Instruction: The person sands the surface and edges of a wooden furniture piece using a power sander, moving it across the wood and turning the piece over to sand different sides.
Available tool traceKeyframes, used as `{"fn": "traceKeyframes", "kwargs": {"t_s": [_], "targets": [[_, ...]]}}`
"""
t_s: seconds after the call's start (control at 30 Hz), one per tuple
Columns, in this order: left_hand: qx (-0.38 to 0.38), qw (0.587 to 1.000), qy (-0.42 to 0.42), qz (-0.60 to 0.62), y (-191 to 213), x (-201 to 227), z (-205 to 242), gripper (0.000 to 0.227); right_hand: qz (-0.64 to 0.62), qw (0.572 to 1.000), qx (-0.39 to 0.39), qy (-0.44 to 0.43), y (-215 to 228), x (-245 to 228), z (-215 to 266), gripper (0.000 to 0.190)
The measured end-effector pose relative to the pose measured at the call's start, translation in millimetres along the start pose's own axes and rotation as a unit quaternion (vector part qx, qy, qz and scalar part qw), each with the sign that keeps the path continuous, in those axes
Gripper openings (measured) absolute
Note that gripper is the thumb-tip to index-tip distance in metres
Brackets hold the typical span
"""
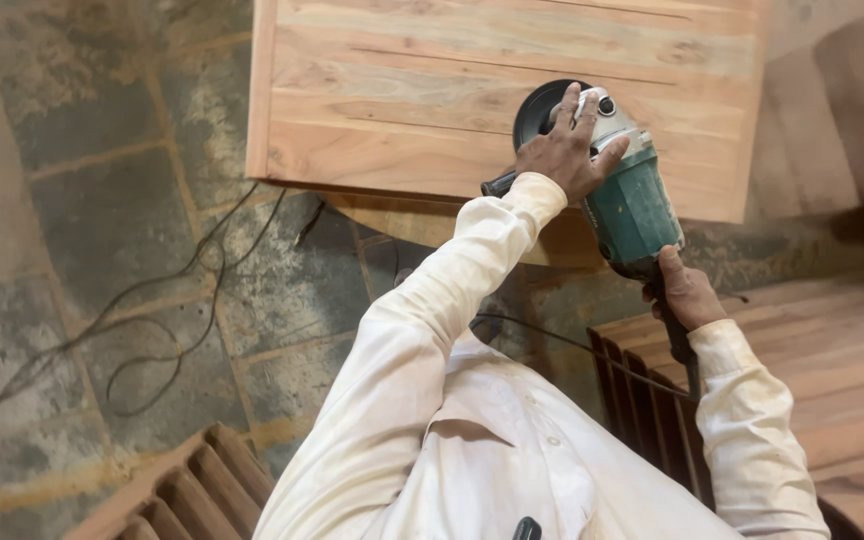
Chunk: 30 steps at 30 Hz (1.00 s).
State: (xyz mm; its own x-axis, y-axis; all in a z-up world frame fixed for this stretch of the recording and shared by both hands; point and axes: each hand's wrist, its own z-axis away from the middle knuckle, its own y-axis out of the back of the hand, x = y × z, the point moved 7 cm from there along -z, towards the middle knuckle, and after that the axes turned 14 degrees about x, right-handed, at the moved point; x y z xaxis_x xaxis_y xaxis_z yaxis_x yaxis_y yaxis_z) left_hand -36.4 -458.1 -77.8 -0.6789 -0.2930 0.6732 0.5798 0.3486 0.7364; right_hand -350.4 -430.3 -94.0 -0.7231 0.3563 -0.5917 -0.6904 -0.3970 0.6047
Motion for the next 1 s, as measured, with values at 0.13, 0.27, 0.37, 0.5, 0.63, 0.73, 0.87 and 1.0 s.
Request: {"fn": "traceKeyframes", "kwargs": {"t_s": [0.13, 0.27, 0.37, 0.5, 0.63, 0.73, 0.87, 1.0], "targets": [[-0.038, 0.998, -0.047, 0.002, -15, 21, 4, 0.087, -0.024, 0.998, 0.044, -0.032, -5, 35, 20, 0.09], [-0.051, 0.996, -0.078, 0.003, -5, 24, 14, 0.087, -0.055, 0.997, 0.037, -0.04, -25, 42, 38, 0.089], [-0.062, 0.997, -0.053, -0.009, 13, 0, 25, 0.085, -0.062, 0.997, 0.019, -0.03, -46, 37, 48, 0.087], [-0.045, 0.998, -0.007, -0.052, 48, -58, 36, 0.085, 0.036, 0.999, -0.009, -0.011, -87, 22, 37, 0.093], [0.072, 0.993, 0.001, -0.095, 92, -114, 48, 0.08, 0.109, 0.984, -0.064, 0.128, -132, -20, 25, 0.087], [0.076, 0.988, 0.065, -0.121, 118, -151, 47, 0.078, 0.128, 0.963, -0.119, 0.205, -162, -63, 17, 0.08], [0.069, 0.984, 0.097, -0.132, 130, -154, 19, 0.076, 0.059, 0.966, -0.131, 0.214, -167, -101, 3, 0.073], [0.011, 0.989, 0.087, -0.117, 98, -122, -40, 0.074, 0.03, 0.984, -0.096, 0.15, -139, -110, -13, 0.077]]}}
